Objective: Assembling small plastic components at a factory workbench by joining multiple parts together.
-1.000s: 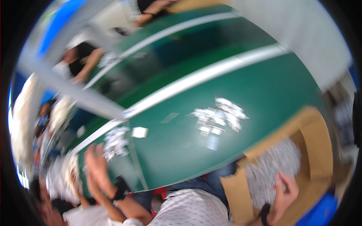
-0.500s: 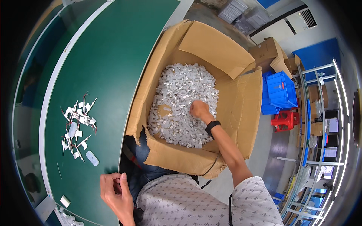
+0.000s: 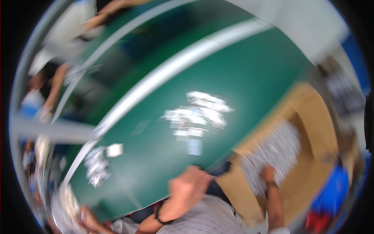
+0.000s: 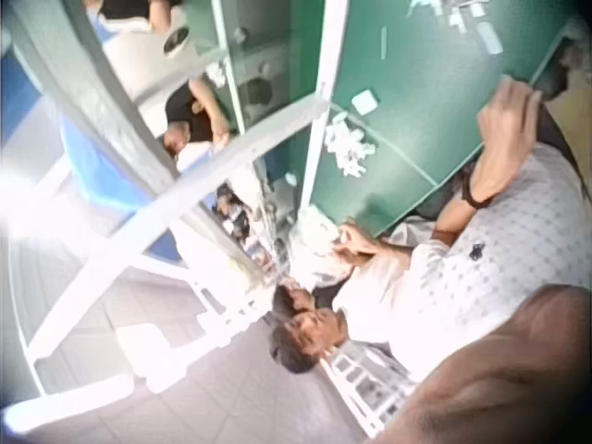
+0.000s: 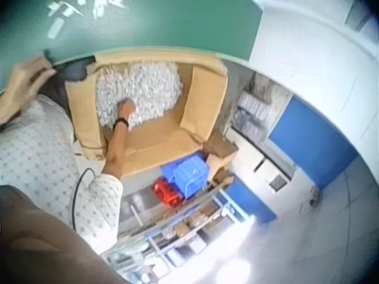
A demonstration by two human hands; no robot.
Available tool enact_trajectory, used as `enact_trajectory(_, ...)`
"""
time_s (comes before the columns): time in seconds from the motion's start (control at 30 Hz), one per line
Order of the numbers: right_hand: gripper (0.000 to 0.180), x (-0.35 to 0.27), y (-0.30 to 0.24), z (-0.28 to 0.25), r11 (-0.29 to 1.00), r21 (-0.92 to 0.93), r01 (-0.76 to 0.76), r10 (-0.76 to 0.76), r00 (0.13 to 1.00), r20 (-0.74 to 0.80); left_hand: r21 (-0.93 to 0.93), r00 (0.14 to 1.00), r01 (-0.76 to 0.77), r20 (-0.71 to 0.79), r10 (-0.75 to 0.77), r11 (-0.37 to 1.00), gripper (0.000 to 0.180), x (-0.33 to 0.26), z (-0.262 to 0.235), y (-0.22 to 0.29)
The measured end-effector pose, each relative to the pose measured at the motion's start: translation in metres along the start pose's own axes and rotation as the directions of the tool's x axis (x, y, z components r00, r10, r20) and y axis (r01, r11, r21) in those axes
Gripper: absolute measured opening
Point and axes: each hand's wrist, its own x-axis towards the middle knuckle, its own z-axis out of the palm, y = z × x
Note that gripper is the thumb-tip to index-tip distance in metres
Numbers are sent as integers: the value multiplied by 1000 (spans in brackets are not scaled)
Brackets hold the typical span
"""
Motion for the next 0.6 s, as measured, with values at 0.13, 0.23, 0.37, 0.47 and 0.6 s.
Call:
enact_trajectory(0.13,35,-3,33,49,949,224,222,-177,963,-201,143,998,-58,26,55,988,14,-13,29,-5)
enact_trajectory(0.23,37,27,69,54,800,437,411,-221,879,-422,47,998,-67,-3,67,997,17,-13,31,-3)
enact_trajectory(0.37,28,56,157,18,998,-22,-54,48,980,-193,-63,998,-68,-21,67,996,7,-15,-10,-12)
enact_trajectory(0.47,39,67,25,-52,409,909,-80,194,981,-2,-30,993,116,-28,-117,993,6,4,5,1)
enact_trajectory(0.6,28,32,5,-141,206,944,-259,376,911,168,-14,995,100,5,-100,995,5,9,-2,11)
